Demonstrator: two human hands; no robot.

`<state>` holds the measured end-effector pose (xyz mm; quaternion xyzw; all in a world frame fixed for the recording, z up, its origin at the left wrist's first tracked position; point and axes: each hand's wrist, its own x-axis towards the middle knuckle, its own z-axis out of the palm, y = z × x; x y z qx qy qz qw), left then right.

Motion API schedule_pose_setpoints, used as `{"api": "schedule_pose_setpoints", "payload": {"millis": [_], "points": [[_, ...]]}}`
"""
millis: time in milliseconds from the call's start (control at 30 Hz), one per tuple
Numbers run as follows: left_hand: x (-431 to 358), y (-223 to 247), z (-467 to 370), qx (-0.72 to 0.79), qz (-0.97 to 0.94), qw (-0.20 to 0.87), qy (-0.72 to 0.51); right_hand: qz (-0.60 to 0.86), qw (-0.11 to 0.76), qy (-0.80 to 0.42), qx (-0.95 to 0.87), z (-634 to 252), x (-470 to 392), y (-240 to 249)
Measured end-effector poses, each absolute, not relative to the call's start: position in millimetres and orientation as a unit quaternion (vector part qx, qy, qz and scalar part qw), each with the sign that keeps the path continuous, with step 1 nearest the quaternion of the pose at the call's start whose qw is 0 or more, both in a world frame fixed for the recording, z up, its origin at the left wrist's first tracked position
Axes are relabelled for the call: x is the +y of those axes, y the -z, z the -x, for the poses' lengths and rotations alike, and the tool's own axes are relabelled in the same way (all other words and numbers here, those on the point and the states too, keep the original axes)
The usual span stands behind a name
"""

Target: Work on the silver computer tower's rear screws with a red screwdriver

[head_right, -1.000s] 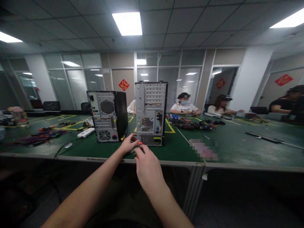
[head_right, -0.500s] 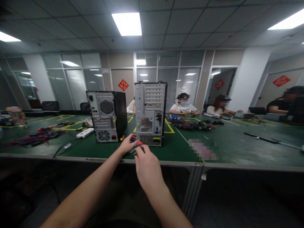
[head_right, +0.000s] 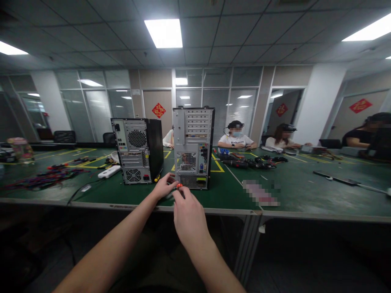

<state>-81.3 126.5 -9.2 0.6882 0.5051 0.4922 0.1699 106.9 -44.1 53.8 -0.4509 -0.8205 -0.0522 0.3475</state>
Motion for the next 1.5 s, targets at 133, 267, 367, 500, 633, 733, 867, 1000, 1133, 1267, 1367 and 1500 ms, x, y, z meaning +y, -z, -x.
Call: {"api": "schedule_pose_setpoints", "payload": {"millis": [133,267,367,500,633,733,867,1000,1133,1267,1367,1500], "points": [[123,7,80,0.506,-0.686,0.175,-0.493,0.486,0.384,0.004,-0.785,-102,-45,-56],[122,6,80,0.508,-0.681,0.182,-0.495,0.479,0.364,0.040,-0.798,-106,-44,-54],[124,7,81,0.510,-0.679,0.181,-0.496,0.450,0.335,0.084,-0.823,-109,-41,-52],[125,8,82,0.514,-0.681,0.175,-0.491,0.458,0.364,0.045,-0.810,-107,-41,-53],[124,8,82,0.517,-0.681,0.175,-0.488,0.497,0.382,0.005,-0.779,-102,-41,-55],[125,9,82,0.518,-0.678,0.177,-0.490,0.496,0.356,0.027,-0.791,-101,-41,-54],[128,11,83,0.516,-0.679,0.176,-0.491,0.456,0.326,0.095,-0.822,-104,-39,-53],[130,13,85,0.515,-0.678,0.175,-0.494,0.461,0.333,0.075,-0.819,-102,-37,-52],[131,13,85,0.518,-0.675,0.179,-0.494,0.498,0.324,0.028,-0.804,-98,-35,-53],[130,13,85,0.517,-0.676,0.175,-0.496,0.484,0.331,0.046,-0.809,-100,-35,-53],[131,14,86,0.517,-0.677,0.170,-0.495,0.446,0.332,0.078,-0.827,-104,-35,-54],[132,15,88,0.517,-0.680,0.172,-0.489,0.423,0.355,0.034,-0.833,-106,-37,-55]]}}
